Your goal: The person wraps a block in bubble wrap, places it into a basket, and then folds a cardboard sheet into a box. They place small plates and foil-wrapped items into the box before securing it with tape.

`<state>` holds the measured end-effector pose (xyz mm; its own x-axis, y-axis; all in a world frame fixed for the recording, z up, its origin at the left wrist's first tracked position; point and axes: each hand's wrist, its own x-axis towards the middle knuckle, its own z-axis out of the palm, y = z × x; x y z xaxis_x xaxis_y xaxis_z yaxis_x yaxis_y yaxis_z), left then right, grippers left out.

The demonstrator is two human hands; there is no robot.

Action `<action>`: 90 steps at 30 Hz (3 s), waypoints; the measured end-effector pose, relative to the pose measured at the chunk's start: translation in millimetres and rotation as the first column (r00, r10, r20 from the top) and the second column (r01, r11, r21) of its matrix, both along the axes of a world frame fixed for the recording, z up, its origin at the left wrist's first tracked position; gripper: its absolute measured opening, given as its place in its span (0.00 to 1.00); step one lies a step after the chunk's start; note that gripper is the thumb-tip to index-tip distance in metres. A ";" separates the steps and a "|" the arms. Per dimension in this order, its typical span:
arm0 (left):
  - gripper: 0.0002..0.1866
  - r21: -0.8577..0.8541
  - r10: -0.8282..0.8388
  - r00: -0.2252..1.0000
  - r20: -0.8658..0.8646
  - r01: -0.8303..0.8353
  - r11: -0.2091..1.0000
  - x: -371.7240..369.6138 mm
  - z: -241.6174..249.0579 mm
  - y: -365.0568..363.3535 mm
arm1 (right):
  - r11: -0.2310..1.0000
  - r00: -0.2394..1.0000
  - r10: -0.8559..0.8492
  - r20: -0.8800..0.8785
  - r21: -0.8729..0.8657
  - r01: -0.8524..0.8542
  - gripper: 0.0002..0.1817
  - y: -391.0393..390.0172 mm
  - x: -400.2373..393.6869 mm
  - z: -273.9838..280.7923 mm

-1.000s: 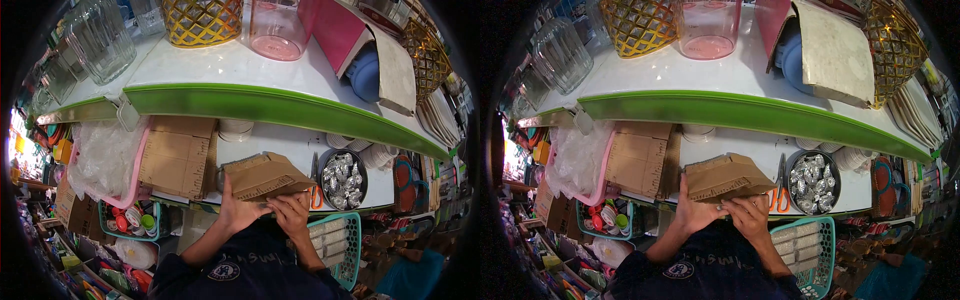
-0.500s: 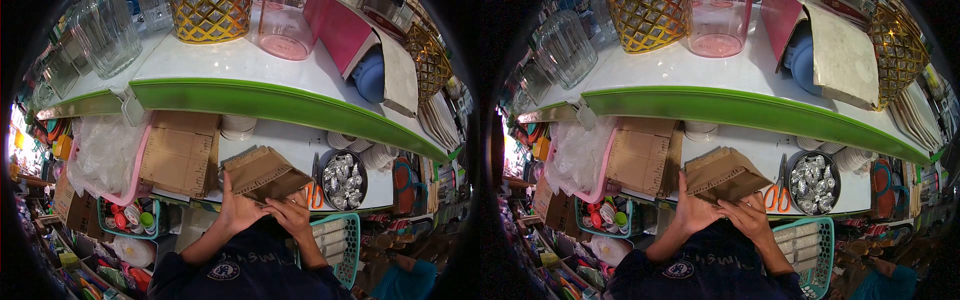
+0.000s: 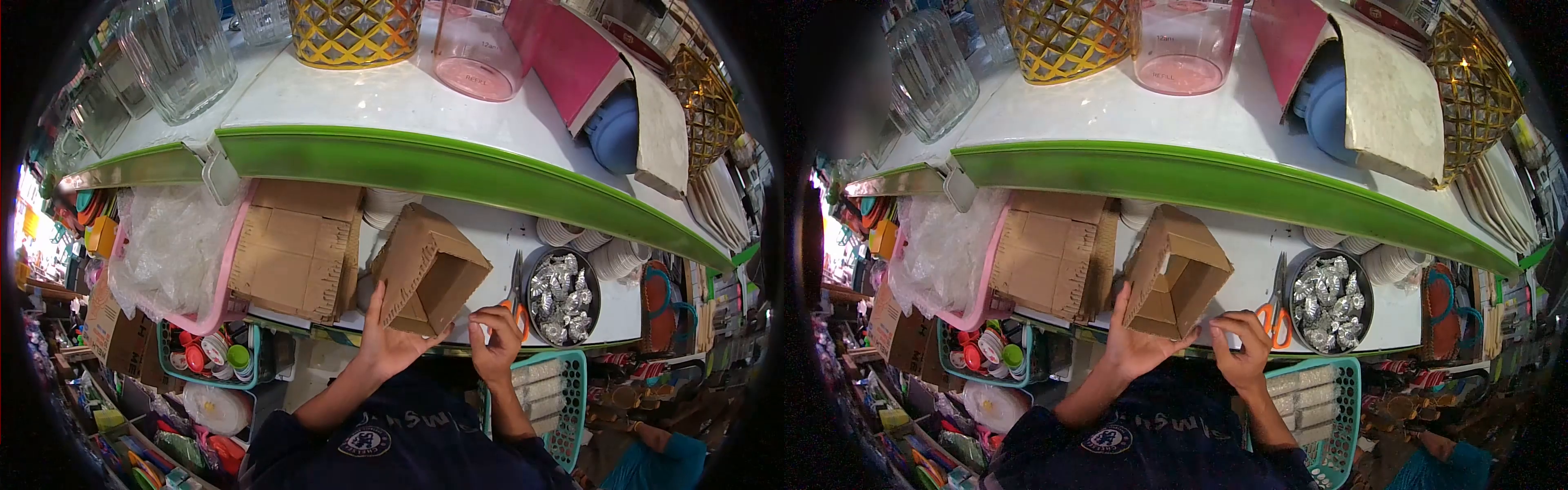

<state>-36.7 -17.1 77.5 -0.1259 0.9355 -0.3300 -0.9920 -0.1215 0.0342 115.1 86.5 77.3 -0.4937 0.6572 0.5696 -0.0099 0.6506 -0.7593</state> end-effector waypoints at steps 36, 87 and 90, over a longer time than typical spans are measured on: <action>0.34 -0.130 -0.030 0.935 -0.352 -0.017 0.991 10.9 -4.7 -0.6 | 0.772 0.666 -0.143 0.732 0.504 -0.388 0.10 15.4 0.5 32.7; 0.35 -0.147 -0.041 0.963 -0.265 0.002 0.989 -8.7 1.8 -0.8 | 0.894 0.553 0.447 0.703 -0.360 -0.266 0.09 0.9 15.3 -14.7; 0.34 -0.132 -0.047 0.964 -0.263 0.013 0.991 -7.3 -1.1 -0.7 | 0.946 0.539 0.315 0.781 -0.213 -0.244 0.09 -2.8 13.6 -13.5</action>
<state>-44.0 -17.8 76.3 -0.1978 0.8924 -0.4056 -0.9482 -0.0693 0.3101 128.7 83.7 63.8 -0.8858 0.4227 -0.1916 0.4479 0.6702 -0.5918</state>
